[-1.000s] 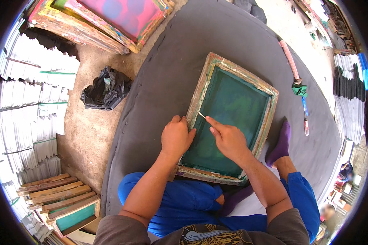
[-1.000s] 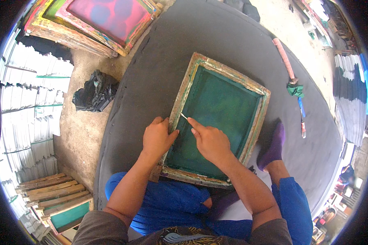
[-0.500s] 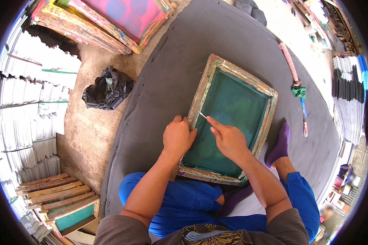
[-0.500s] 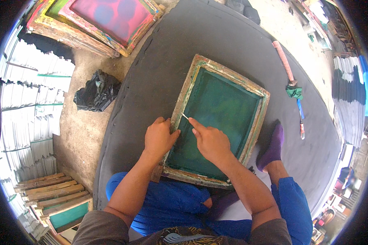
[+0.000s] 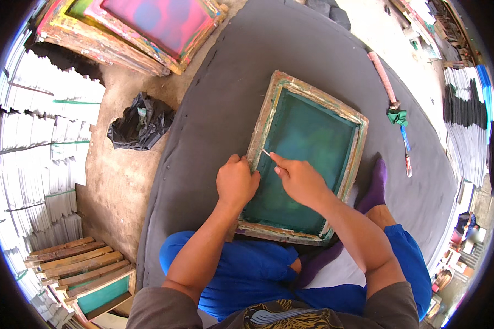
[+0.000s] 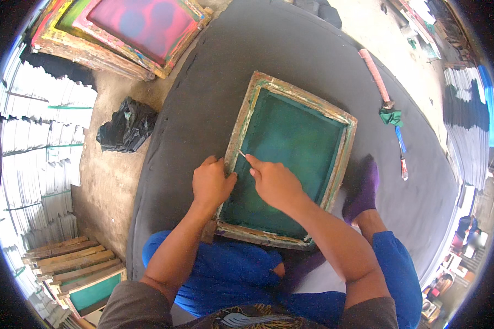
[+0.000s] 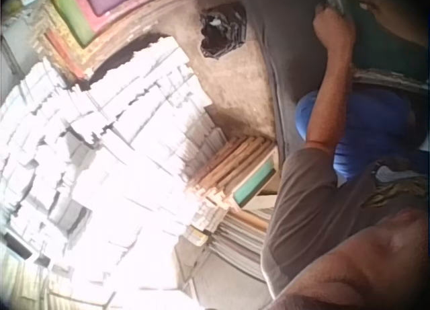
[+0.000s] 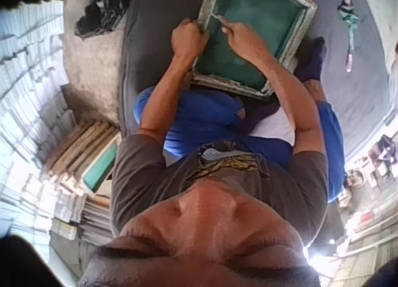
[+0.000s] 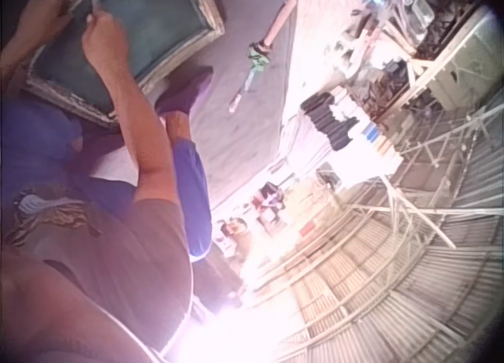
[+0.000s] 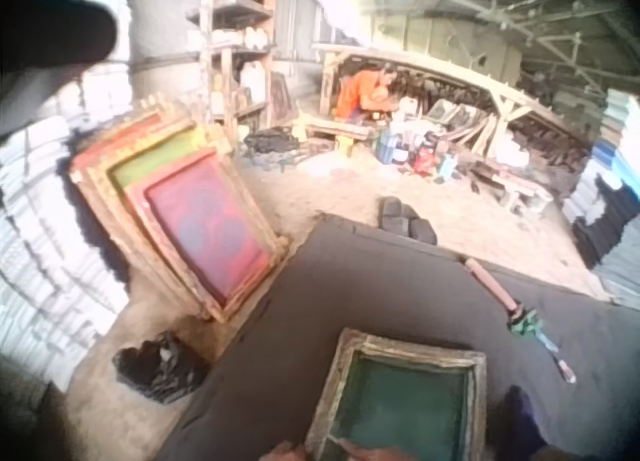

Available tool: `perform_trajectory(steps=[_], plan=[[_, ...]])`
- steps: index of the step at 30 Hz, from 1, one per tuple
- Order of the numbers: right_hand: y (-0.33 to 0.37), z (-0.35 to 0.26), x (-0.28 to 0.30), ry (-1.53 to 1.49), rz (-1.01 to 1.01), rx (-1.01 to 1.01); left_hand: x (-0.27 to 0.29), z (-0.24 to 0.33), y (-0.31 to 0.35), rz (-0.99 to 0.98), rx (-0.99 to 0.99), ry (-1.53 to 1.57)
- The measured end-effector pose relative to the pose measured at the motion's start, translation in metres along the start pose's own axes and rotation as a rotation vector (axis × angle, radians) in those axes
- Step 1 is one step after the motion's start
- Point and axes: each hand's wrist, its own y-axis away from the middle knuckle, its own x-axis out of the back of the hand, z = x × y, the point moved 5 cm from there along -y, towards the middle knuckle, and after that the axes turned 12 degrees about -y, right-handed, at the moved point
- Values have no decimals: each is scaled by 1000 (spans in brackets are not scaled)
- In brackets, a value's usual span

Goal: The person sits on the floor and scrapes dried green material from the edges of a rectangular screen printing frame using a small metal tool. They work along the frame edges, removing residue and occasionally adjusting the frame's position.

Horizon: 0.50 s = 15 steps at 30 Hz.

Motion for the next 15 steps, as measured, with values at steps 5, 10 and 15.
perform_trajectory(steps=[5, 10, 15], plan=[[8, -8, -1, 28, -41, -87, 0, -2, 2, 54, -6, 7], [-5, 30, -10, -395, 66, 168, 2, 1, 0, 46, 0, 8], [-5, 45, -24, -585, -64, -111, 2, -1, -1, 35, -6, -7]])
